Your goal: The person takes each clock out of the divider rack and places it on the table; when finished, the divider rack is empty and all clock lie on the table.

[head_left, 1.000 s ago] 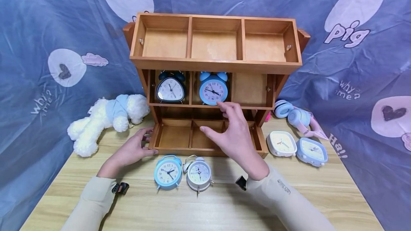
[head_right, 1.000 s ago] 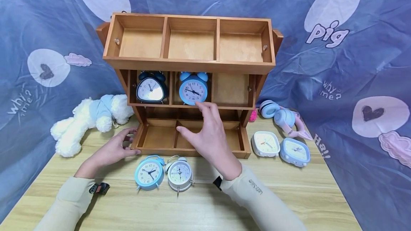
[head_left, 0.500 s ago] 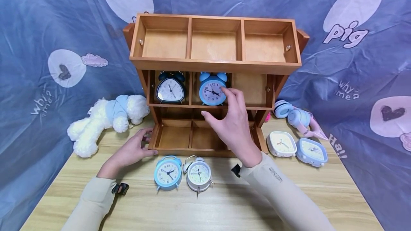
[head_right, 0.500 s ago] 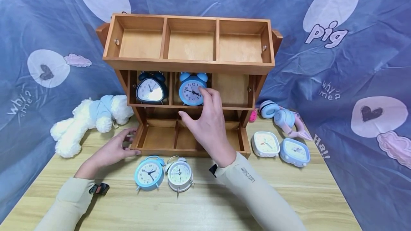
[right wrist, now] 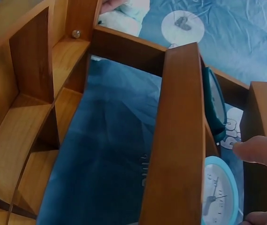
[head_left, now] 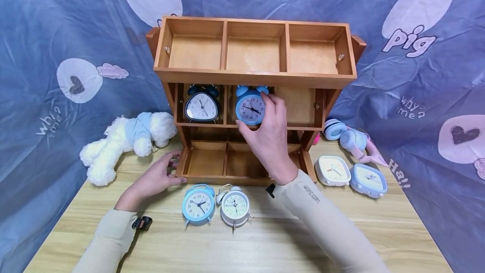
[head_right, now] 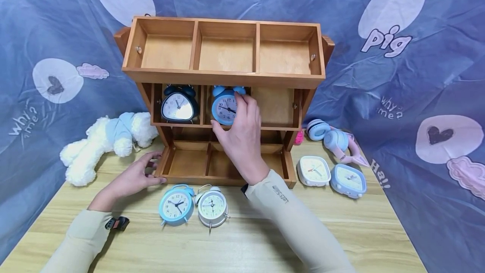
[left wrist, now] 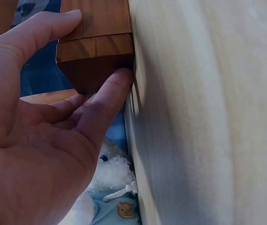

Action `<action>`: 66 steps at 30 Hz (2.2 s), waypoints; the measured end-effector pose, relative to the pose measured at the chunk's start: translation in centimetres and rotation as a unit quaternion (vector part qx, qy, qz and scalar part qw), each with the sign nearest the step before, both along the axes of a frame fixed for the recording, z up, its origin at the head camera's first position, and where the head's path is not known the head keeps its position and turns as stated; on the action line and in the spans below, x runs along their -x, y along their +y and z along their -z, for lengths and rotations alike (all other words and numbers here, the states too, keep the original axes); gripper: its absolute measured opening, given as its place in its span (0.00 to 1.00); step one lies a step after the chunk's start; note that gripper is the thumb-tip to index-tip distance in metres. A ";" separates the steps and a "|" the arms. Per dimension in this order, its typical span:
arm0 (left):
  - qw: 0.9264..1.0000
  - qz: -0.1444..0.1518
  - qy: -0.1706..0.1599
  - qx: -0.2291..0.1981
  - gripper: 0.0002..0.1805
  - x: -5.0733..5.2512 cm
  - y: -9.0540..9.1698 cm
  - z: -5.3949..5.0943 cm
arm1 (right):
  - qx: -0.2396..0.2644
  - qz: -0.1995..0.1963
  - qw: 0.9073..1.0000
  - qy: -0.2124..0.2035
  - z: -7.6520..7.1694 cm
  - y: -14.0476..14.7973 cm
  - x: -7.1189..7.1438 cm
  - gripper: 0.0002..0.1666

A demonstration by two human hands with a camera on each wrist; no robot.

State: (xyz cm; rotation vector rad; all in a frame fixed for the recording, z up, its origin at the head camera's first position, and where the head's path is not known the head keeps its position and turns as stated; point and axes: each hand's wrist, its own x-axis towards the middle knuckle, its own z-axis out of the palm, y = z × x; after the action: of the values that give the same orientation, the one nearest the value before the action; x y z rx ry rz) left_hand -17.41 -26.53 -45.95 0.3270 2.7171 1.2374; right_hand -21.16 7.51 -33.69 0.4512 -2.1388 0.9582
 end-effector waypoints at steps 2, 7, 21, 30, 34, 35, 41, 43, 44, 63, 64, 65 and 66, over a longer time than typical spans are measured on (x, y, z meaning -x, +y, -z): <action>1.000 0.001 0.002 0.000 0.54 0.0 0.0 0.0 | -0.003 0.004 1.000 0.001 0.1 -0.2 0.3 0.53; 1.000 -0.002 0.003 0.004 0.53 0.0 0.0 0.0 | -0.011 0.024 1.000 0.013 0.3 -0.7 1.1 0.54; 1.000 -0.003 0.003 0.006 0.53 0.0 0.0 0.0 | -0.045 0.098 0.994 0.025 1.0 -2.2 2.1 0.59; 1.000 0.002 0.002 0.000 0.53 -0.1 0.0 0.0 | -0.061 0.107 0.992 0.025 0.8 -2.5 2.3 0.55; 1.000 -0.001 -0.003 0.000 0.53 -0.1 0.0 0.1 | -0.055 0.105 0.993 0.028 0.9 -2.5 2.3 0.53; 1.000 -0.003 -0.004 0.001 0.53 -0.1 0.0 0.1 | -0.054 0.103 0.993 0.030 0.9 -2.6 2.3 0.53; 1.000 -0.005 -0.006 0.005 0.53 -0.1 0.0 0.0 | -0.046 0.097 0.993 0.041 0.6 -2.5 2.0 0.51; 1.000 -0.007 -0.007 0.005 0.53 -0.2 0.0 -0.1 | -0.045 0.094 0.994 0.040 0.4 -2.5 1.9 0.52; 1.000 -0.005 -0.005 0.006 0.53 -0.2 0.0 -0.1 | -0.044 0.093 0.994 0.039 0.3 -2.5 1.9 0.52; 1.000 0.006 -0.008 -0.026 0.54 -0.2 0.1 -0.1 | -0.042 0.074 0.995 0.048 -0.8 -1.9 0.7 0.51; 1.000 0.006 -0.007 -0.027 0.54 -0.2 0.2 -0.1 | -0.041 0.072 0.995 0.048 -0.8 -1.9 0.6 0.51; 1.000 0.006 -0.007 -0.027 0.54 -0.2 0.2 -0.1 | -0.040 0.070 0.996 0.048 -0.9 -1.9 0.5 0.51; 1.000 0.007 -0.007 -0.027 0.54 -0.1 0.2 -0.1 | -0.040 0.068 0.996 0.048 -1.0 -1.8 0.4 0.51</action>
State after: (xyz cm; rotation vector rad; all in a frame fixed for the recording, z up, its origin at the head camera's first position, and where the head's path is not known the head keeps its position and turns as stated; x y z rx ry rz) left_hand -17.27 -26.36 -45.84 0.3418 2.6695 1.3063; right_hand -21.58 5.68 -32.74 0.3777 -2.0969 0.7613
